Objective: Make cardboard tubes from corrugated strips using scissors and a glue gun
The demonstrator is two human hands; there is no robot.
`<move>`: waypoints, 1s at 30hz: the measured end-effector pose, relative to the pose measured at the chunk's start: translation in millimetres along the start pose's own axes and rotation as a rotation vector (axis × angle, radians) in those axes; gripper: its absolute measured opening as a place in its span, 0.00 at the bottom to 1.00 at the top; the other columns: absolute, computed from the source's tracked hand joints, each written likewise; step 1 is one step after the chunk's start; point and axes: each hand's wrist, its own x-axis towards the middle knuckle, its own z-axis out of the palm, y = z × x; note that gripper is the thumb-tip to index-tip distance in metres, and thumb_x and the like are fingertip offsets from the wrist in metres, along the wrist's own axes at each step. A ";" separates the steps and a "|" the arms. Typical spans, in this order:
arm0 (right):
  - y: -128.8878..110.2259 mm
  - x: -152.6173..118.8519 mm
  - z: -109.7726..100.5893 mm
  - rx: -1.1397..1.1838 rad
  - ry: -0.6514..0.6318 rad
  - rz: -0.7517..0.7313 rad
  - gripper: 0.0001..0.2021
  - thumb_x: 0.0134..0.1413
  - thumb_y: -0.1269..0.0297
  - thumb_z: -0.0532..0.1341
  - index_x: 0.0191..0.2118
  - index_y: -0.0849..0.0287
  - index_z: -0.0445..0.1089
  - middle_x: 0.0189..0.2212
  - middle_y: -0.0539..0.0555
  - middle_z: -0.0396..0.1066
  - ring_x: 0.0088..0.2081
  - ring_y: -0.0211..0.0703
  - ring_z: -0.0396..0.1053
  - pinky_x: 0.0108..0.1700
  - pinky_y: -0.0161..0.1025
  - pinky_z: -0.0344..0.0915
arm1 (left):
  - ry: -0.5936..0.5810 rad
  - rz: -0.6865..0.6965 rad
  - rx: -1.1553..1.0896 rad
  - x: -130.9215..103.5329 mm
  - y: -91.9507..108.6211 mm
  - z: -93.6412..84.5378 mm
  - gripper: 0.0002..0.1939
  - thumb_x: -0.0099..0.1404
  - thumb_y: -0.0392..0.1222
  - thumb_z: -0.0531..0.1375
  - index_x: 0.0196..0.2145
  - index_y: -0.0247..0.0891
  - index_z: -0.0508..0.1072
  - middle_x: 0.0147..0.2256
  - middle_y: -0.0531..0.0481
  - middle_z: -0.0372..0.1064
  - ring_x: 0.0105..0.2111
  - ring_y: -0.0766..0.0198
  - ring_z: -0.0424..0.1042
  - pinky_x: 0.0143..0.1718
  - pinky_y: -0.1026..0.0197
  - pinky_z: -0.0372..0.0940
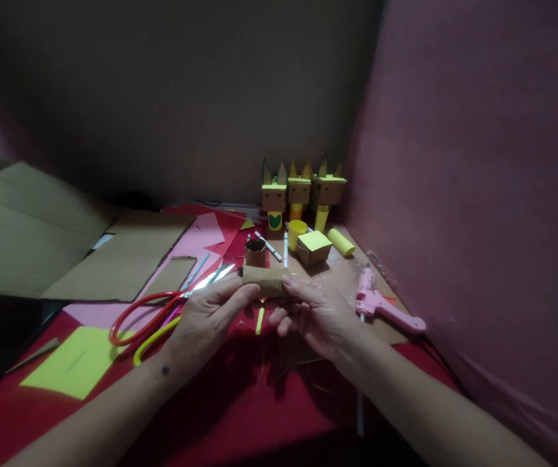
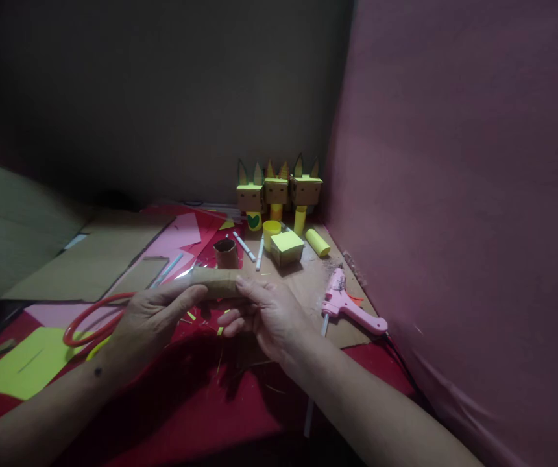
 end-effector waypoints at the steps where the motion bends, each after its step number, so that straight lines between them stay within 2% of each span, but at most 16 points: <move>1: 1.1 0.0 0.8 -0.016 -0.011 -0.025 0.11 0.53 0.62 0.64 0.35 0.67 0.71 0.23 0.54 0.74 0.19 0.36 0.71 0.20 0.30 0.69 | 0.019 0.007 -0.004 -0.5 0.2 1.1 0.13 0.65 0.46 0.57 0.40 0.39 0.78 0.36 0.50 0.76 0.36 0.59 0.72 0.39 0.59 0.66; 6: 4.2 -0.8 5.8 -0.086 0.027 -0.077 0.14 0.46 0.57 0.68 0.31 0.64 0.69 0.23 0.53 0.75 0.18 0.34 0.69 0.20 0.29 0.67 | 0.082 0.058 -0.061 -1.3 1.1 4.0 0.10 0.64 0.43 0.58 0.35 0.39 0.79 0.31 0.52 0.76 0.33 0.60 0.72 0.37 0.61 0.67; 11: 7.6 0.0 6.1 -0.162 0.022 -0.221 0.14 0.48 0.56 0.67 0.27 0.64 0.70 0.20 0.53 0.74 0.18 0.36 0.70 0.20 0.31 0.67 | 0.108 0.085 -0.068 -2.9 2.6 5.0 0.09 0.64 0.41 0.58 0.31 0.38 0.78 0.28 0.52 0.75 0.30 0.62 0.72 0.36 0.62 0.67; 18: 8.8 -6.1 5.5 -0.295 -0.007 -0.331 0.10 0.51 0.59 0.66 0.29 0.61 0.71 0.23 0.51 0.74 0.24 0.37 0.72 0.29 0.35 0.71 | 0.077 -0.068 -0.220 -3.8 -0.3 3.9 0.13 0.65 0.44 0.57 0.29 0.35 0.77 0.26 0.49 0.75 0.30 0.59 0.73 0.36 0.59 0.66; 21: 8.2 -8.3 7.2 -0.317 0.030 -0.363 0.11 0.51 0.58 0.65 0.26 0.60 0.68 0.21 0.50 0.73 0.22 0.37 0.71 0.28 0.36 0.69 | 0.062 -0.016 -0.216 -5.6 0.6 5.7 0.14 0.66 0.45 0.56 0.28 0.35 0.76 0.27 0.49 0.74 0.29 0.61 0.72 0.35 0.60 0.65; 25: 6.4 -9.1 7.8 -0.341 0.038 -0.360 0.11 0.52 0.58 0.65 0.27 0.59 0.68 0.20 0.49 0.72 0.21 0.36 0.71 0.28 0.36 0.69 | 0.083 0.047 -0.157 -7.9 0.5 7.1 0.12 0.66 0.44 0.56 0.31 0.36 0.76 0.28 0.50 0.73 0.29 0.62 0.70 0.33 0.61 0.65; 30: 1.1 -7.1 2.9 -0.297 -0.037 -0.312 0.10 0.52 0.56 0.65 0.34 0.57 0.72 0.29 0.50 0.74 0.30 0.38 0.72 0.36 0.38 0.69 | 0.106 0.127 -0.050 -7.8 -3.8 5.0 0.12 0.66 0.42 0.56 0.27 0.38 0.74 0.28 0.51 0.73 0.30 0.62 0.70 0.35 0.62 0.64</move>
